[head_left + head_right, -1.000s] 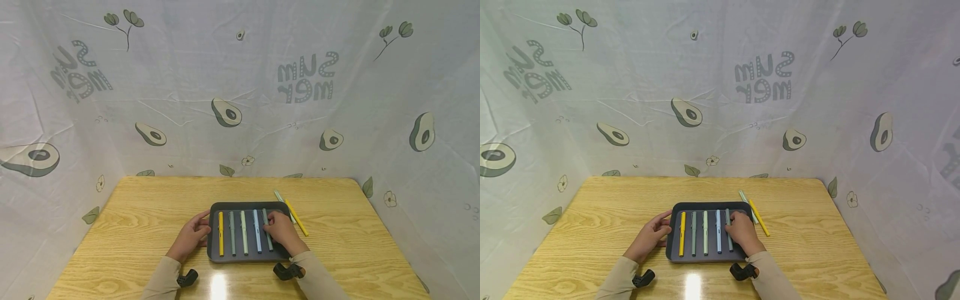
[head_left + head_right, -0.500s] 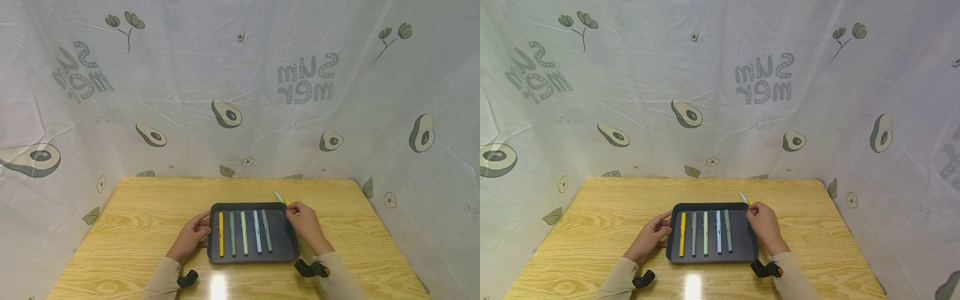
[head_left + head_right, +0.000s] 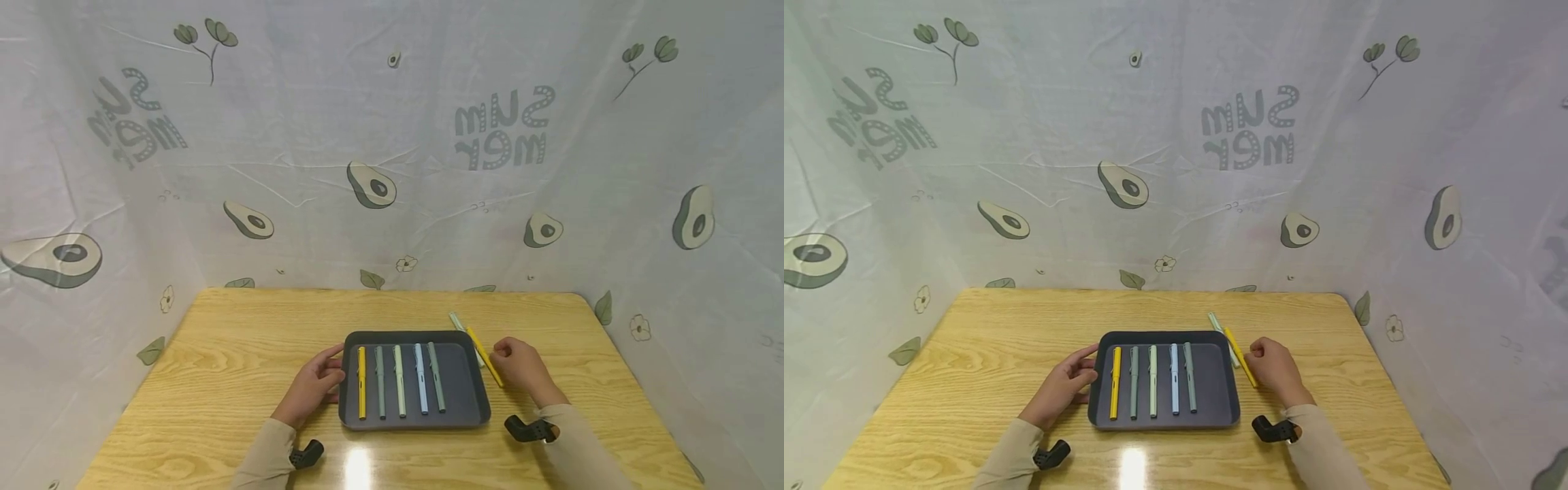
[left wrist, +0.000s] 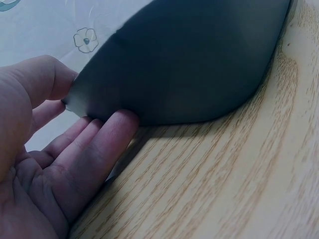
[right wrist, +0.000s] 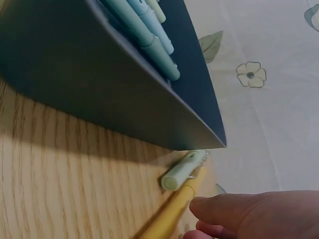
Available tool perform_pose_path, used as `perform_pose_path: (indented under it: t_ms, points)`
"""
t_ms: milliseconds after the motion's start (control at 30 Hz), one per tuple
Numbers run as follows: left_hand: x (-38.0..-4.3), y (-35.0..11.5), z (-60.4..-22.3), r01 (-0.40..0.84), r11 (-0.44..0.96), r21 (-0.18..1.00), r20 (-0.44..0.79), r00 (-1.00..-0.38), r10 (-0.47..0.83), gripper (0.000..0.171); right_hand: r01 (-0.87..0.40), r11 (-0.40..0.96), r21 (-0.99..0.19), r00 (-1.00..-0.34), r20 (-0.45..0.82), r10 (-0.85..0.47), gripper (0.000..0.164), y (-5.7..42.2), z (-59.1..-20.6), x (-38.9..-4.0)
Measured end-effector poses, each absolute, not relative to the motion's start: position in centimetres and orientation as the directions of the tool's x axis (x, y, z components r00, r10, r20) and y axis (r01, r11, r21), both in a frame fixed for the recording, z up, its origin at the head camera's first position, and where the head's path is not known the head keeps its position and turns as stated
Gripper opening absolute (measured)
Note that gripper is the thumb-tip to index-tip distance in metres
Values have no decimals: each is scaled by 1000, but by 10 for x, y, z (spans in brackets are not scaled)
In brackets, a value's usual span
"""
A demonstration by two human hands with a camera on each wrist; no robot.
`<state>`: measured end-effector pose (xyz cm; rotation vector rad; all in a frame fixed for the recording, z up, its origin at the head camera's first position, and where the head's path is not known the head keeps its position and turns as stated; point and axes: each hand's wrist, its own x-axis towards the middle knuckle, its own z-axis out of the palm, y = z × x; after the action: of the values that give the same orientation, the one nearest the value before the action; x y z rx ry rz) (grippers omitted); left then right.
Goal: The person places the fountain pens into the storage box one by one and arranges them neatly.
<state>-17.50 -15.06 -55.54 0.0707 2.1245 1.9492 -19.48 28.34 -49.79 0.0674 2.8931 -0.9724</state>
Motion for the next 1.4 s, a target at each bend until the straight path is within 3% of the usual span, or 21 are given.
perform_pose_path:
  t_ms: [1400]
  points:
    - [-176,-145,-551,-123,112,986,-142,-973,181,57,99,785,-612,-995,-82,62,15,281,-511,-190]
